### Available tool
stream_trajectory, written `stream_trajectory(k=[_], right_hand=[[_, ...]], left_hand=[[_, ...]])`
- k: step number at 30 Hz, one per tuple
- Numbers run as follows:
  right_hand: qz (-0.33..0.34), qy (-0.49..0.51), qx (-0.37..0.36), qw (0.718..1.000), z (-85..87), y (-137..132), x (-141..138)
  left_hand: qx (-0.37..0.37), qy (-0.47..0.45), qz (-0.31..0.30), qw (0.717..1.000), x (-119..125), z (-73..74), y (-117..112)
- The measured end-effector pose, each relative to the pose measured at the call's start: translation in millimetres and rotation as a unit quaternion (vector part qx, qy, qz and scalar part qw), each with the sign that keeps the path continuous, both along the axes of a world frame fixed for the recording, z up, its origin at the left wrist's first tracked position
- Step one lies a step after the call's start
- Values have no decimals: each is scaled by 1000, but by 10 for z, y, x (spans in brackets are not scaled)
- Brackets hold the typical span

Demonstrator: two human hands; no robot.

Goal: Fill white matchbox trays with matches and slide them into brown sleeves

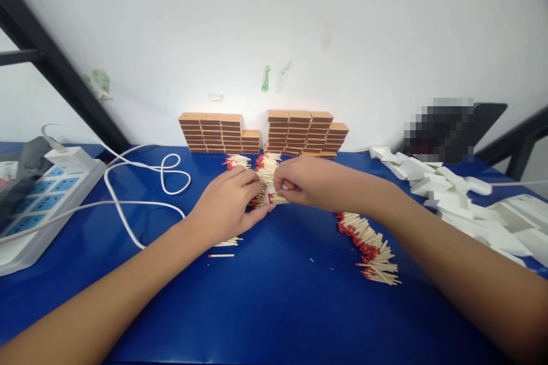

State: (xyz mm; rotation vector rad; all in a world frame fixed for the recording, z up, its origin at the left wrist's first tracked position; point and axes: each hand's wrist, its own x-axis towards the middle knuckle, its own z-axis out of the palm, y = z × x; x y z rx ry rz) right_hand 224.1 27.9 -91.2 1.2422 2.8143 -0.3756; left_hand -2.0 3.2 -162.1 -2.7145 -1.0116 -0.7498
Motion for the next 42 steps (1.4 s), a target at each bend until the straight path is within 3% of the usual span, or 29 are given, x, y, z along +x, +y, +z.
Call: stream_trajectory(k=[3,6,10,17,25,31,38,42], right_hand=[[-2,42,44,998,9,58,52],[-58,43,77,994,31,164,166],[-102,-27,28,994,-16,308,284],[-101,-47,-66,991,-131,395,288],[-91,-67,-59,992,-180,400,280],[-96,-51,-60,992,-109,376,319],[-46,53,-94,993,25,217,236],[-13,56,-62,996,0,116,124]], left_hand=[[9,0,12,1000,-3,3,11],[12,5,22,1000,-7,8,21],[25,5,31,999,-18,3,33],[28,10,37,999,-20,-13,42],[22,9,37,999,-21,-7,37],[16,15,39,999,-18,-5,39],[-7,17,33,999,-11,-5,21],[-8,17,23,1000,-10,-3,16]])
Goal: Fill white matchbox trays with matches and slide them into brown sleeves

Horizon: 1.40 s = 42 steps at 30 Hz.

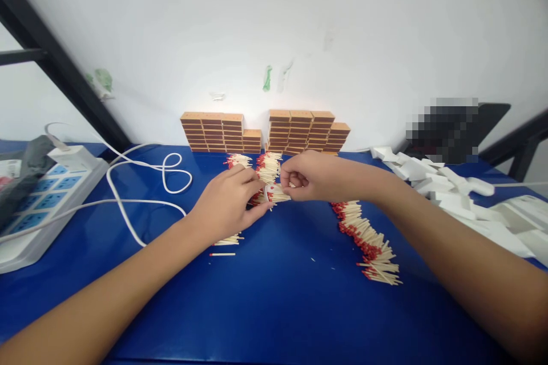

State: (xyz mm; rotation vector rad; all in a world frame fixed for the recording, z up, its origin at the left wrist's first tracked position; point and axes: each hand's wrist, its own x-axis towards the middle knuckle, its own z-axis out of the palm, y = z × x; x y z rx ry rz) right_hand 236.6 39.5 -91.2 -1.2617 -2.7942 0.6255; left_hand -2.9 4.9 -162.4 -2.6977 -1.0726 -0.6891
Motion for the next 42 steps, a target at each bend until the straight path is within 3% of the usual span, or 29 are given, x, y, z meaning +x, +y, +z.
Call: stream_trajectory(k=[9,14,20,26,42], right_hand=[[8,-64,75,995,-85,-48,-91],[16,-39,90,995,-52,2,-35],[-55,-90,46,993,-23,145,95],[-50,-102,-7,994,-103,269,162],[-59,-140,-19,988,-117,238,142]], left_hand=[[-7,3,-7,1000,5,23,0],[-3,-1,-2,1000,0,6,6],[8,-6,2,1000,1,-5,10],[7,-7,4,1000,4,5,6],[5,2,6,1000,-1,-9,16]])
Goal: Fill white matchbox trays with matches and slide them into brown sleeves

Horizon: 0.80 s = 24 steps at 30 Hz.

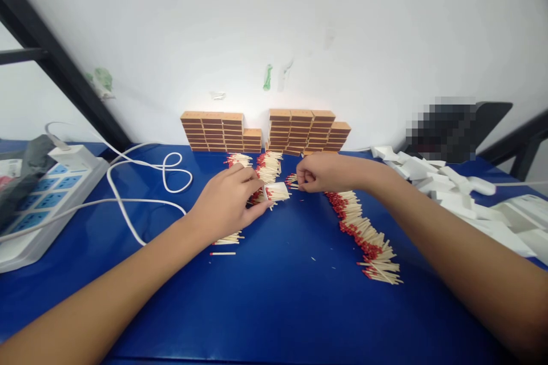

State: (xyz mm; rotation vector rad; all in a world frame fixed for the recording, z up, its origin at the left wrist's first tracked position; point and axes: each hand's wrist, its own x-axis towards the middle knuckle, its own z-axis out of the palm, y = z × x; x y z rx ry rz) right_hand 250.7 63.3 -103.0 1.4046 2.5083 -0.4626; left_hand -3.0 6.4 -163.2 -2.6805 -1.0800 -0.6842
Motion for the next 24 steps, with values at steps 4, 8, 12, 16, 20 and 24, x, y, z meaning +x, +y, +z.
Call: stream_trajectory(k=[4,8,12,16,20,24], right_hand=[[10,6,-3,1000,2,8,4],[10,8,3,1000,7,3,4],[3,8,11,1000,26,-15,-17],[3,8,13,1000,20,-7,-17],[13,8,5,1000,-17,18,6],[14,22,14,1000,-29,24,11]], left_hand=[[-2,0,2,1000,-2,2,-2],[-1,0,1,1000,-5,0,-1],[5,-2,0,1000,-2,-7,2],[3,-4,0,1000,1,-13,1],[2,-1,3,1000,3,-11,-2],[-4,3,5,1000,5,-5,1]])
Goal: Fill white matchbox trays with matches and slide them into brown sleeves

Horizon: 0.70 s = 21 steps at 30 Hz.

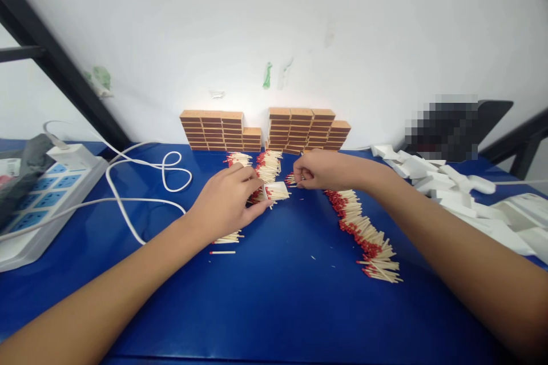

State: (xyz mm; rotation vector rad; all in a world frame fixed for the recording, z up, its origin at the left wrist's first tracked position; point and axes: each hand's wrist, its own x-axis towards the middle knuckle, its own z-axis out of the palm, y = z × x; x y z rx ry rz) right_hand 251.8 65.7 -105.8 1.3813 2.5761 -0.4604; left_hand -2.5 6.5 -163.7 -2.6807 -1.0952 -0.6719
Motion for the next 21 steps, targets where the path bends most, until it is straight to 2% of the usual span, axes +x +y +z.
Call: stream_trajectory(k=[15,21], right_hand=[[6,-45,6,999,-37,-17,-30],[5,-32,-3,999,-128,39,-16]], left_hand=[[9,6,6,1000,-1,-12,0],[10,2,3,1000,3,-17,1]])
